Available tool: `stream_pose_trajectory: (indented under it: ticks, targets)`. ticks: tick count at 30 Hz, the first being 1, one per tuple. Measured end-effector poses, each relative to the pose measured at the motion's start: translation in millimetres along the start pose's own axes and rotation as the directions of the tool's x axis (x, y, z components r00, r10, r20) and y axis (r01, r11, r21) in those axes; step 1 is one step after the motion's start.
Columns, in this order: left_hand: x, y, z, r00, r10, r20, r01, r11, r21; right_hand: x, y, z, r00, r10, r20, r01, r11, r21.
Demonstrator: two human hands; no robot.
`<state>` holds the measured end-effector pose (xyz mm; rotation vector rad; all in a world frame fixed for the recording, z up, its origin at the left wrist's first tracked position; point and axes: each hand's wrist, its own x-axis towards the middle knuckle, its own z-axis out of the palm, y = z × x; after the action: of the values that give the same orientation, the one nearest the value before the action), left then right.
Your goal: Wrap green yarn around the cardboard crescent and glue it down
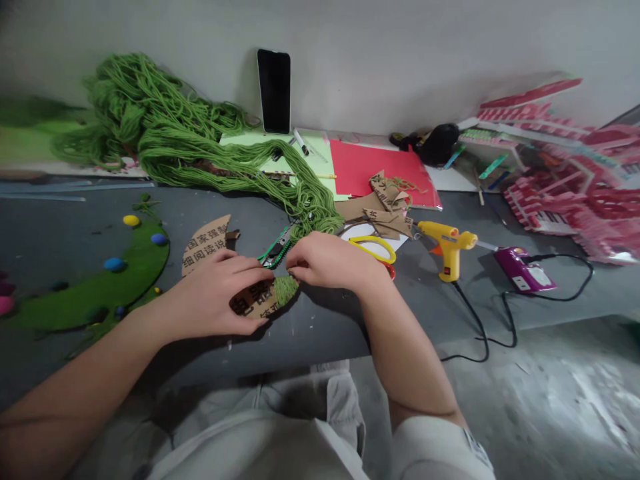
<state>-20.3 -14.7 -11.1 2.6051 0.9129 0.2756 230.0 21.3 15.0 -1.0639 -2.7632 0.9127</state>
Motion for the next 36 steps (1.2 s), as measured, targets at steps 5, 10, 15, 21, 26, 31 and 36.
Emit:
stream_pose_trajectory:
  ticks: [5, 10, 15, 21, 26, 31, 36]
  targets:
    - [2, 5, -3, 0.975, -0.202, -0.088, 0.207, 0.977, 0.049, -2, -14, 2, 0.972, 0.063, -0.226, -0.090, 0.989, -0.114]
    - [2, 7, -6, 0.943, -0.279, -0.183, 0.286, 0.958, 0.012, 1, -16, 4, 0.953, 0.068, -0.296, -0.090, 0.994, -0.062]
    - [0, 10, -10, 0.912, -0.306, -0.272, 0.314, 0.949, -0.016, 1, -8, 4, 0.944, 0.047, -0.327, -0.041, 0.999, 0.026]
    - [-1, 11, -11, 0.887, -0.327, -0.327, 0.336, 0.942, -0.030, 1, -8, 2, 0.940, -0.001, -0.340, 0.027, 0.997, 0.071]
    - [-3, 11, -13, 0.884, -0.270, -0.382, 0.276, 0.960, -0.039, -2, -2, -4, 0.954, 0.020, -0.300, 0.027, 0.988, 0.152]
    - [-5, 10, -14, 0.897, -0.225, -0.381, 0.215, 0.974, -0.069, -3, 8, -8, 0.971, -0.018, -0.239, 0.081, 0.963, 0.257]
    - [-6, 4, -13, 0.933, -0.095, -0.347, 0.070, 0.994, -0.084, -1, 17, -8, 0.990, -0.132, -0.046, 0.138, 0.882, 0.450]
